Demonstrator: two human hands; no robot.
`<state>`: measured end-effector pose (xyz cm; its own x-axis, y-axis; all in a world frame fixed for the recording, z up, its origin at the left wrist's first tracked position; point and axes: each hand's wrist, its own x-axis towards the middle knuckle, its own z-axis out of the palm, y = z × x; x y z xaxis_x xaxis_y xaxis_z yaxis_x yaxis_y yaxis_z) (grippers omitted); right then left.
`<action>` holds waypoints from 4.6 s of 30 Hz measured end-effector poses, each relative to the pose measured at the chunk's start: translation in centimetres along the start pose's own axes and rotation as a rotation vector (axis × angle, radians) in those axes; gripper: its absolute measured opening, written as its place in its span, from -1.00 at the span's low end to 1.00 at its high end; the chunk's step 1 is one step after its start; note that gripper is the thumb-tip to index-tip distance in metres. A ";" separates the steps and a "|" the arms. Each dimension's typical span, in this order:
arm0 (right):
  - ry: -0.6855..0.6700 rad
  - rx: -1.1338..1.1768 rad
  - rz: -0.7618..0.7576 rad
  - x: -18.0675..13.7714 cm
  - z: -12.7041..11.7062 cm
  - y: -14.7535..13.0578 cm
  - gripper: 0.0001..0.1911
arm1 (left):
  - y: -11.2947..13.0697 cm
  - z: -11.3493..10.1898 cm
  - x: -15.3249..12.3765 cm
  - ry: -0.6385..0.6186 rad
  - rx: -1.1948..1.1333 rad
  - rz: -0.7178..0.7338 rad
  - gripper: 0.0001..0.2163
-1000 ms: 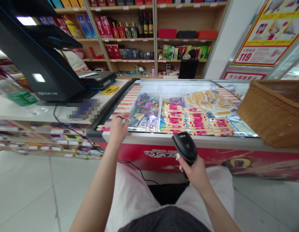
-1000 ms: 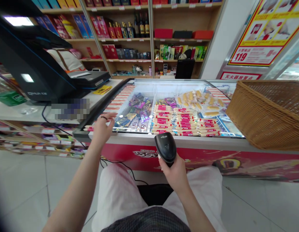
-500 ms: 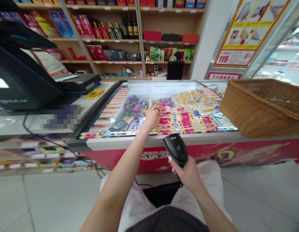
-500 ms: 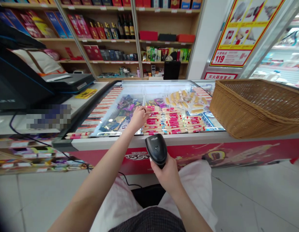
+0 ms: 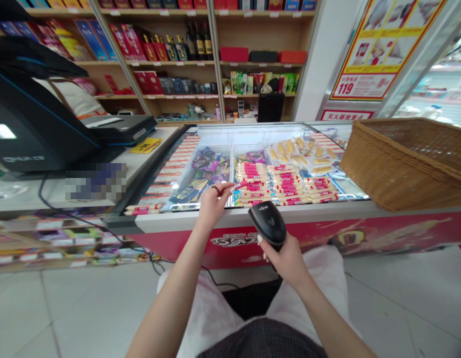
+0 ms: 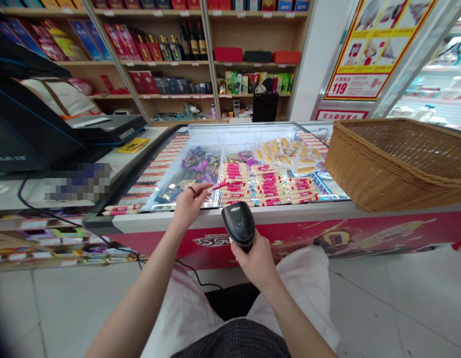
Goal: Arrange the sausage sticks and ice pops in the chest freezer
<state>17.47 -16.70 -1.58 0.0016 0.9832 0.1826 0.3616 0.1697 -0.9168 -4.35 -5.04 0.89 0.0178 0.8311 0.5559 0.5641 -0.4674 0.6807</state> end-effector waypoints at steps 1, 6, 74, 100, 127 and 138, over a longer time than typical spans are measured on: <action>-0.010 -0.007 -0.005 0.2 0.2 -0.2 -0.69 | -0.3 -0.2 -0.3 -0.004 -0.023 -0.026 -0.74; -0.046 -0.031 -0.028 1.0 1.1 -1.4 -0.74 | -1.0 -0.5 -0.4 -0.086 -0.118 -0.068 -0.71; 0.029 0.024 0.008 -1.4 -0.1 0.3 -0.69 | 0.1 4.3 4.8 -0.115 0.318 0.185 -0.90; -0.020 -0.127 -0.073 1.1 1.0 -1.4 -0.78 | 0.1 0.1 -0.3 -0.069 0.073 -0.038 -0.83; -0.024 -0.062 -0.034 -0.4 1.5 -0.3 -0.70 | -9.3 -19.1 -2.1 0.030 0.717 -0.150 -0.70; -0.027 -0.037 -0.032 -0.5 1.3 -0.5 -0.72 | -6.9 -14.0 -0.7 0.225 0.717 -0.130 -0.68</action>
<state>16.09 -17.20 -1.70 -0.0353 0.9787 0.2021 0.3949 0.1994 -0.8968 -19.84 -6.58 2.50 -0.2112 0.7487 0.6284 0.9495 0.0046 0.3136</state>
